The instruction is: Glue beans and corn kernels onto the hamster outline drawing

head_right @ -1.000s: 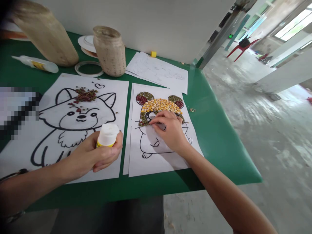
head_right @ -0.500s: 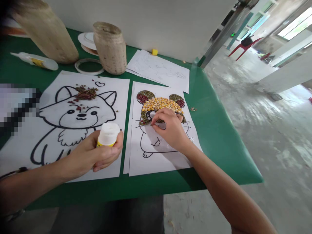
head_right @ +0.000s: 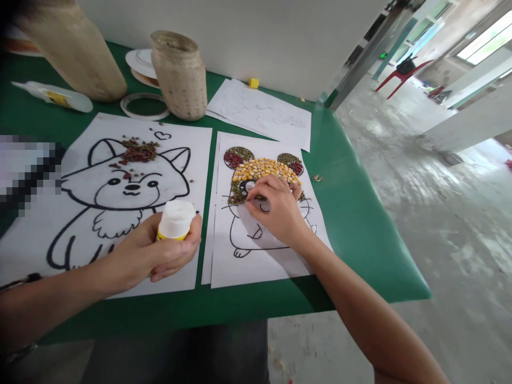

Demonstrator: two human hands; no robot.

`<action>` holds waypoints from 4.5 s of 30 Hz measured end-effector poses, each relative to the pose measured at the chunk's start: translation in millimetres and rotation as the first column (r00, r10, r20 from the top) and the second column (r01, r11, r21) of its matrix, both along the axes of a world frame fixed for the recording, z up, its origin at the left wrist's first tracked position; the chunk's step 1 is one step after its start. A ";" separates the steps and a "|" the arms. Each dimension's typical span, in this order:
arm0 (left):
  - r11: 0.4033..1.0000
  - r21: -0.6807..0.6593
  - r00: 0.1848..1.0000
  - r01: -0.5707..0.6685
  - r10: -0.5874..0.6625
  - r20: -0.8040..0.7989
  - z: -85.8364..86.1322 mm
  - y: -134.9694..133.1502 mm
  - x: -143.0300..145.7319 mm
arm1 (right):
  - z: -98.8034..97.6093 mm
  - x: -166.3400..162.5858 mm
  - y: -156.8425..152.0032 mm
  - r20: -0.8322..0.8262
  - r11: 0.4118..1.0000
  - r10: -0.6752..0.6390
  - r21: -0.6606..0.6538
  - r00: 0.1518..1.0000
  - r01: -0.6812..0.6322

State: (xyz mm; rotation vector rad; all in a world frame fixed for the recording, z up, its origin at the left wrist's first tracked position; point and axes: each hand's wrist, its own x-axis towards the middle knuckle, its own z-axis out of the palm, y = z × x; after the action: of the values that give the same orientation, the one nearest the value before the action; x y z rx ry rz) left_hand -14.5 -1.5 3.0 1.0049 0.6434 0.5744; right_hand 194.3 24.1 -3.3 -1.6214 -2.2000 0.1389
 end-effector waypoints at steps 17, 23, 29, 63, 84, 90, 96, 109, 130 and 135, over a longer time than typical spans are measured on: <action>1.000 0.016 1.000 0.011 -0.010 -0.013 0.9 0.9 -0.3 | 0.7 -1.3 -2.5 0.064 0.995 0.018 0.096 0.998 -0.024; 1.000 0.017 1.000 0.012 -0.012 0.007 1.3 1.9 -0.3 | 0.1 0.8 -5.9 0.057 0.990 0.007 0.137 0.998 -0.015; 1.000 0.006 1.000 0.007 -0.007 -0.001 2.9 2.2 0.7 | -2.5 1.4 -6.1 0.086 0.992 0.012 0.121 0.996 -0.022; 1.000 0.002 1.000 0.013 -0.013 0.001 3.2 1.1 1.0 | -3.4 3.4 0.5 0.048 0.997 0.018 0.069 0.999 -0.021; 1.000 -0.015 1.000 -0.003 0.003 -0.010 4.6 0.8 0.5 | 2.1 7.4 -2.6 0.099 0.991 0.018 0.130 0.995 -0.031; 1.000 -0.008 1.000 0.002 -0.002 -0.007 5.0 0.9 0.7 | 3.5 8.2 -2.4 0.005 0.996 0.016 0.091 1.000 -0.017; 1.000 -0.015 1.000 0.004 -0.004 -0.005 3.7 0.1 0.2 | 4.6 7.5 -2.4 -0.006 0.995 0.030 0.096 1.000 -0.029; 1.000 0.011 1.000 0.024 -0.024 -0.017 5.7 0.0 1.1 | 9.5 10.9 -0.2 -0.219 0.996 0.057 0.085 0.974 -0.039; 0.982 0.167 0.996 0.090 -0.089 -0.012 11.3 -2.9 0.4 | 29.4 -83.6 41.3 0.195 0.951 0.248 -0.235 0.949 -0.201; 0.986 0.143 0.996 0.085 -0.086 -0.002 10.1 -2.5 0.9 | 21.9 -83.5 47.9 0.196 0.939 0.323 -0.193 0.926 -0.286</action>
State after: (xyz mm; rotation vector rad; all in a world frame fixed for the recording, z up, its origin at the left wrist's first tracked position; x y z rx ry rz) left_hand -13.6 -4.0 13.1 1.1597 0.5585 0.5523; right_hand 110.8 72.0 18.6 -1.4193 -2.6720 0.2371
